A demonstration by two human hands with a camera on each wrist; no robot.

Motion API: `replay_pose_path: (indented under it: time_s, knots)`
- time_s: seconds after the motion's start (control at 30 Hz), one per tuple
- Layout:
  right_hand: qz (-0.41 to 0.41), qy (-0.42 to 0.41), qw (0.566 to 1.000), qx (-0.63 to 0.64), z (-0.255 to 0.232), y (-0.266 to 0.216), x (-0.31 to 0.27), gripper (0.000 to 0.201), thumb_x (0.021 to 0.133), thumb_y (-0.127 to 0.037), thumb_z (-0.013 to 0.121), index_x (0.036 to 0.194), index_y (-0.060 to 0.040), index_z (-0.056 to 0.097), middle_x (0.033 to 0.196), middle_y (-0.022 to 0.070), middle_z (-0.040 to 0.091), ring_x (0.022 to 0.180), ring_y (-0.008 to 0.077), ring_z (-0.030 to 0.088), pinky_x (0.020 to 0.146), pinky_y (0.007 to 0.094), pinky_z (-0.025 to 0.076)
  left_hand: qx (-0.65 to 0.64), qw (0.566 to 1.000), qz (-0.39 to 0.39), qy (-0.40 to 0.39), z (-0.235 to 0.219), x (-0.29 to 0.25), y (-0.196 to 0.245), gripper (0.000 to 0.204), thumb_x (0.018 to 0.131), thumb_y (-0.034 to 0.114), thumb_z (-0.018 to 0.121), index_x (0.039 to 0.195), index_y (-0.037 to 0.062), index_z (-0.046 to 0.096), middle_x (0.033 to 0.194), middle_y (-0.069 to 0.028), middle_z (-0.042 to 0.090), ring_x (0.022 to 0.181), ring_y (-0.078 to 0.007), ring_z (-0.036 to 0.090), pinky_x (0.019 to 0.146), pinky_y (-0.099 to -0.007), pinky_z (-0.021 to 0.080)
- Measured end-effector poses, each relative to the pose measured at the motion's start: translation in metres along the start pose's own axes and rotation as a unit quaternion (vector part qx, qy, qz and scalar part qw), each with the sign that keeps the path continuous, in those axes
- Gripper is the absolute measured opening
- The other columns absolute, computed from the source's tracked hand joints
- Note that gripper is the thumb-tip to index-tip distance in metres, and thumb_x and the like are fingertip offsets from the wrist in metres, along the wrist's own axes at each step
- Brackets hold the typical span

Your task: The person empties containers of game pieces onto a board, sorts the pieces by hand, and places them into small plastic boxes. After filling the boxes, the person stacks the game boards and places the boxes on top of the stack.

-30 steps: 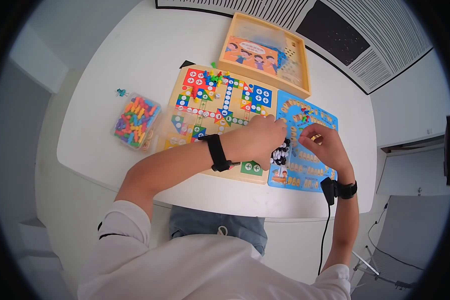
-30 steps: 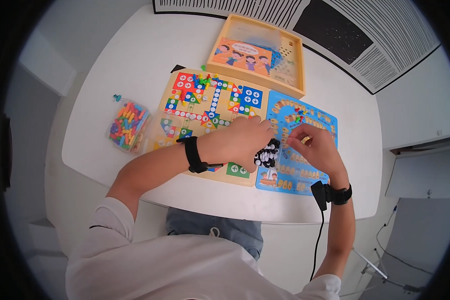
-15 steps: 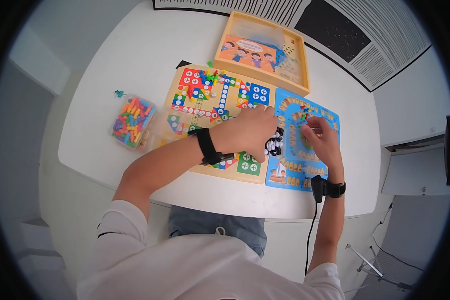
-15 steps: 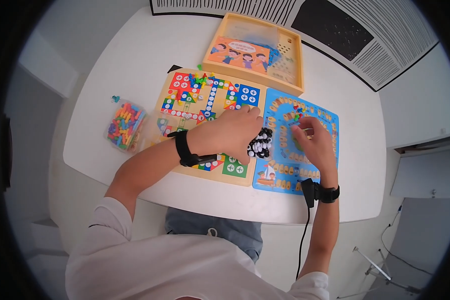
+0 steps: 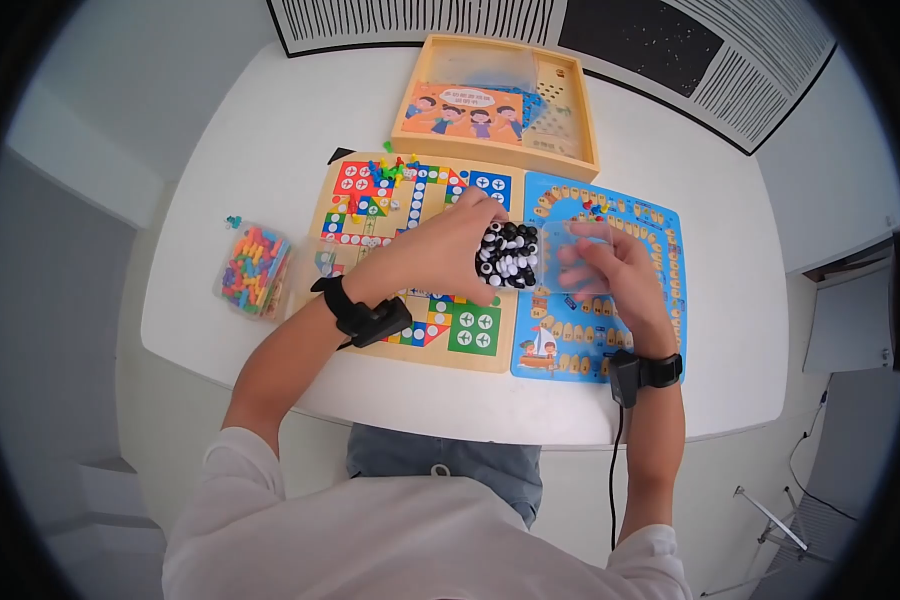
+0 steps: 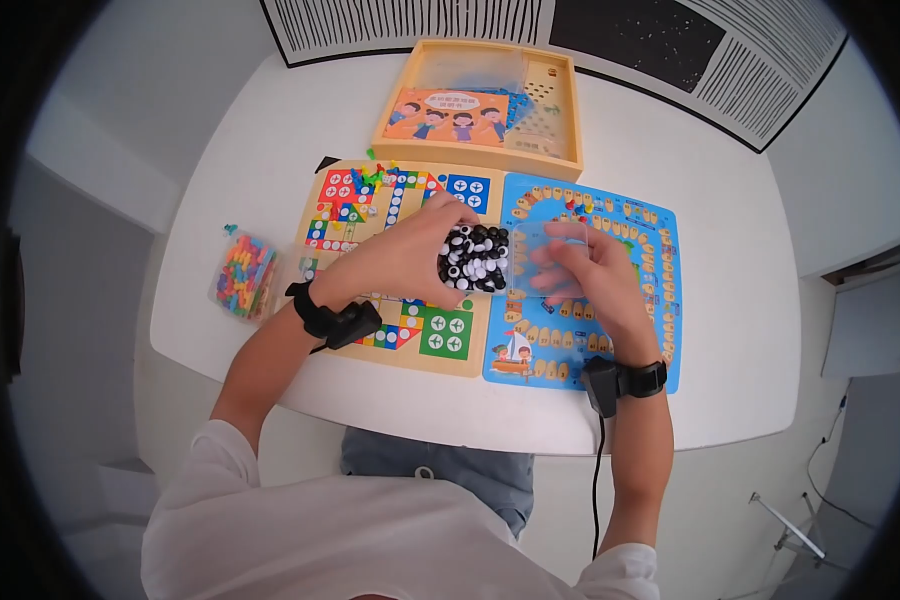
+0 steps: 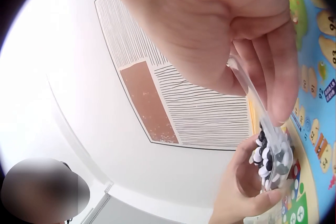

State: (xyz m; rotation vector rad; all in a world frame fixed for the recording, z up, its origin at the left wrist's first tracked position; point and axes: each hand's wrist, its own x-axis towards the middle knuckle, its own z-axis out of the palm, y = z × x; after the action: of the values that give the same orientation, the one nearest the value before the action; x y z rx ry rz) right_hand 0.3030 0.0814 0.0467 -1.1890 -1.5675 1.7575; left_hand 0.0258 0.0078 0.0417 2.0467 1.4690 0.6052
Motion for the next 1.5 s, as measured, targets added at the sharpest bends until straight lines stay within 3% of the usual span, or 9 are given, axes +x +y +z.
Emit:
replay_pose_path:
  time_s: [0.13, 0.2, 0.23, 0.4, 0.6, 0.83, 1.13, 1.43, 1.5]
  knots:
    - [-0.013, -0.002, 0.999, 0.038, -0.001, 0.005, -0.004, 0.036, 0.106, -0.016, 0.061, 0.137, 0.0020, 0.063, 0.109, 0.0167, 0.076, 0.086, 0.0224, 0.079, 0.063, 0.0308, 0.065, -0.128, 0.989, -0.071, -0.020, 0.005, -0.007, 0.000, 0.088, 0.066, 0.017, 0.091, 0.141, 0.0007, 0.047, 0.128, -0.0142, 0.057, 0.101, -0.0223, 0.069, 0.088, -0.0348, 0.059]
    - [-0.012, 0.033, 0.999, 0.037, 0.003, 0.006, -0.004, 0.036, 0.106, -0.016, 0.061, 0.136, 0.0028, 0.063, 0.110, 0.0167, 0.076, 0.086, 0.0228, 0.079, 0.062, 0.0308, 0.065, -0.375, 0.921, -0.102, -0.021, 0.014, -0.007, -0.005, 0.084, 0.076, 0.013, 0.092, 0.144, 0.0036, 0.044, 0.126, -0.0133, 0.060, 0.102, -0.0155, 0.068, 0.081, -0.0334, 0.061]
    - [-0.013, 0.034, 0.999, 0.038, 0.002, 0.007, -0.003, 0.036, 0.106, -0.016, 0.061, 0.136, 0.0028, 0.063, 0.110, 0.0167, 0.076, 0.086, 0.0228, 0.079, 0.062, 0.0308, 0.065, -0.374, 0.922, -0.101, -0.021, 0.017, -0.008, -0.006, 0.084, 0.076, 0.013, 0.092, 0.144, 0.0036, 0.044, 0.126, -0.0133, 0.060, 0.102, -0.0155, 0.068, 0.081, -0.0334, 0.061]
    - [-0.015, 0.056, 0.996, 0.066, 0.008, 0.011, -0.002, 0.036, 0.106, -0.017, 0.061, 0.136, 0.0028, 0.063, 0.112, 0.0174, 0.076, 0.089, 0.0248, 0.080, 0.061, 0.0309, 0.064, -0.649, 0.727, -0.222, 0.037, 0.017, -0.001, 0.016, 0.067, 0.094, 0.035, 0.083, 0.142, 0.0086, 0.045, 0.116, -0.0064, 0.068, 0.092, -0.0181, 0.073, 0.064, -0.0357, 0.063]
    - [-0.008, 0.046, 0.994, 0.097, 0.019, 0.006, -0.010, 0.036, 0.108, -0.017, 0.057, 0.138, 0.0023, 0.060, 0.112, 0.0174, 0.076, 0.088, 0.0271, 0.080, 0.060, 0.0316, 0.064, -0.623, 0.742, -0.247, 0.031, 0.017, 0.003, 0.017, 0.046, 0.098, 0.042, 0.078, 0.129, 0.0129, 0.061, 0.115, 0.0011, 0.071, 0.093, -0.0117, 0.075, 0.057, -0.0325, 0.062]
    - [-0.012, 0.022, 0.994, 0.107, 0.016, 0.013, -0.007, 0.035, 0.109, -0.018, 0.055, 0.139, 0.0008, 0.061, 0.110, 0.0167, 0.076, 0.085, 0.0283, 0.080, 0.060, 0.0323, 0.064, -0.599, 0.765, -0.231, 0.043, 0.026, 0.002, 0.011, 0.044, 0.100, 0.037, 0.077, 0.131, 0.0123, 0.058, 0.115, 0.0002, 0.072, 0.096, -0.0128, 0.075, 0.054, -0.0319, 0.062]
    - [-0.020, 0.013, 0.994, 0.103, 0.013, 0.014, -0.006, 0.035, 0.108, -0.016, 0.055, 0.139, 0.0011, 0.060, 0.109, 0.0169, 0.075, 0.085, 0.0293, 0.080, 0.060, 0.0329, 0.064, -0.655, 0.705, -0.266, 0.054, 0.021, 0.004, 0.015, 0.042, 0.103, 0.040, 0.071, 0.131, 0.0115, 0.057, 0.117, -0.0016, 0.071, 0.097, -0.0160, 0.076, 0.055, -0.0365, 0.065]
    - [-0.024, 0.010, 0.994, 0.104, 0.013, 0.013, -0.009, 0.035, 0.108, -0.013, 0.054, 0.138, 0.0025, 0.060, 0.109, 0.0203, 0.076, 0.085, 0.0306, 0.080, 0.061, 0.0343, 0.065, -0.645, 0.728, -0.227, 0.055, 0.020, 0.000, 0.020, 0.045, 0.102, 0.042, 0.072, 0.130, 0.0091, 0.060, 0.113, -0.0016, 0.073, 0.092, -0.0148, 0.077, 0.053, -0.0339, 0.064]
    - [-0.033, 0.007, 0.996, 0.087, 0.013, 0.013, -0.010, 0.036, 0.107, -0.012, 0.053, 0.139, 0.0032, 0.060, 0.110, 0.0208, 0.076, 0.085, 0.0311, 0.080, 0.061, 0.0341, 0.065, -0.583, 0.778, -0.227, 0.057, 0.023, 0.000, 0.021, 0.049, 0.096, 0.039, 0.080, 0.129, 0.0080, 0.061, 0.109, -0.0024, 0.074, 0.090, -0.0137, 0.077, 0.051, -0.0308, 0.062]
